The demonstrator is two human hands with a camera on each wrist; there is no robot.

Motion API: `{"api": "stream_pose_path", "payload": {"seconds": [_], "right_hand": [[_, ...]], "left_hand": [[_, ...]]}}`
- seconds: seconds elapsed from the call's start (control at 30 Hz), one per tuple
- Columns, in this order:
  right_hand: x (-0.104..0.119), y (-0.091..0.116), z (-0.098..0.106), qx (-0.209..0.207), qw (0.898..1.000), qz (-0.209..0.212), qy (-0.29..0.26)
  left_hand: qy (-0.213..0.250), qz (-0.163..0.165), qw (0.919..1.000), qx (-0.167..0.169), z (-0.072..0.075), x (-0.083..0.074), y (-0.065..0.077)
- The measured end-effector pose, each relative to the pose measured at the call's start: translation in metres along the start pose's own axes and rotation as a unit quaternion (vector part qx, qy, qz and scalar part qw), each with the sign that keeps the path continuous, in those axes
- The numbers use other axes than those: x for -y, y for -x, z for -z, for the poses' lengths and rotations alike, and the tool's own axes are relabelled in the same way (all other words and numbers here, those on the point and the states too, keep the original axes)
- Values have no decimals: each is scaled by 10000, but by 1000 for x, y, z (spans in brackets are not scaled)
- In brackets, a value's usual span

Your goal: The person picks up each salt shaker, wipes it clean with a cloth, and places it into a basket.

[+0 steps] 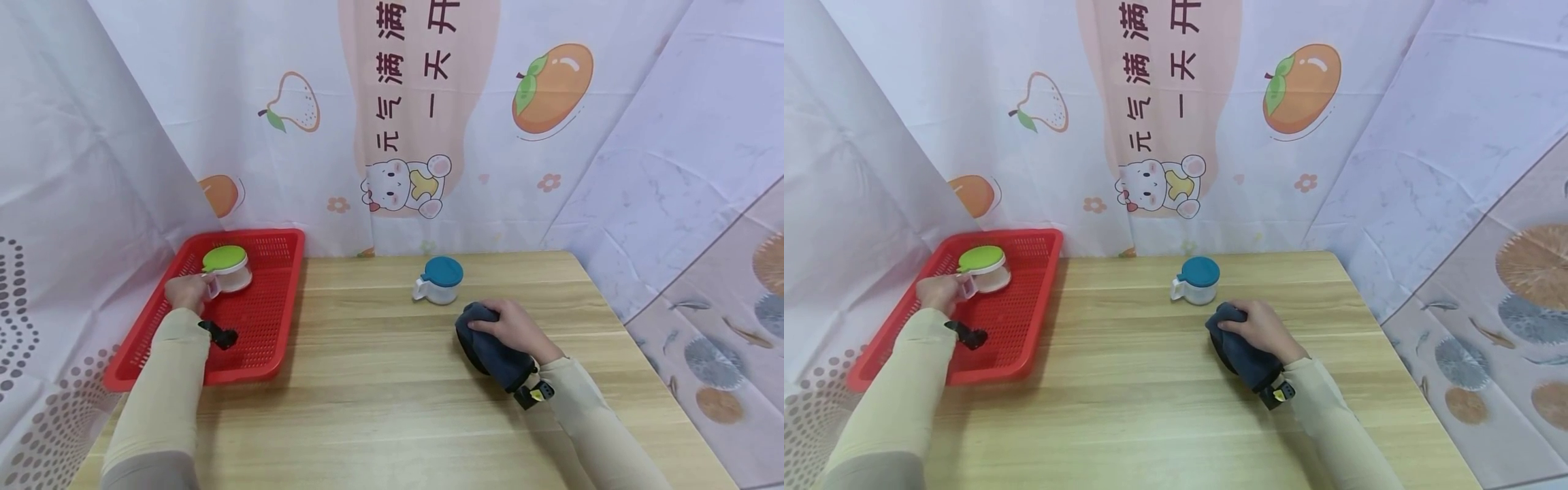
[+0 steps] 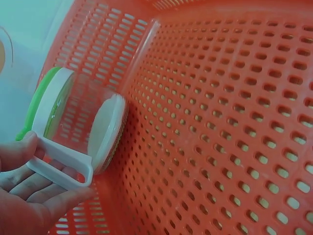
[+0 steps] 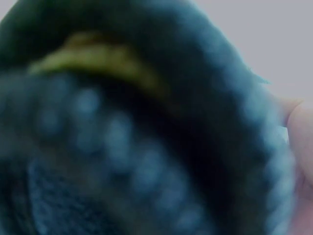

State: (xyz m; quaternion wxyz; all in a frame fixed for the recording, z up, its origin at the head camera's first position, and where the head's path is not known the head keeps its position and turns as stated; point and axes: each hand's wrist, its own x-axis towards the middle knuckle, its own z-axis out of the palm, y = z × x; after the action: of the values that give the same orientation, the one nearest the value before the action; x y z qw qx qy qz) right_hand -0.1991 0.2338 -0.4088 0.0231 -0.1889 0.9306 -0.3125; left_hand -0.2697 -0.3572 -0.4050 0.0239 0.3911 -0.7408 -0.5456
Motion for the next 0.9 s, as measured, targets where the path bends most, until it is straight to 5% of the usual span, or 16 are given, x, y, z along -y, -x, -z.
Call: {"api": "stream_pose_path", "payload": {"seconds": [0.27, 0.67, 0.9], "right_hand": [[-2, 1, 1, -26, 10000, 39, -8], [-5, 3, -1, -49, 10000, 18, -25], [-5, 4, -1, -18, 10000, -38, -31]], "left_hand": [[626, 13, 9979, 172, 7, 5, 0], [-650, -250, 9974, -196, 10, 11, 1], [-905, -256, 9956, 40, 13, 11, 1]]}}
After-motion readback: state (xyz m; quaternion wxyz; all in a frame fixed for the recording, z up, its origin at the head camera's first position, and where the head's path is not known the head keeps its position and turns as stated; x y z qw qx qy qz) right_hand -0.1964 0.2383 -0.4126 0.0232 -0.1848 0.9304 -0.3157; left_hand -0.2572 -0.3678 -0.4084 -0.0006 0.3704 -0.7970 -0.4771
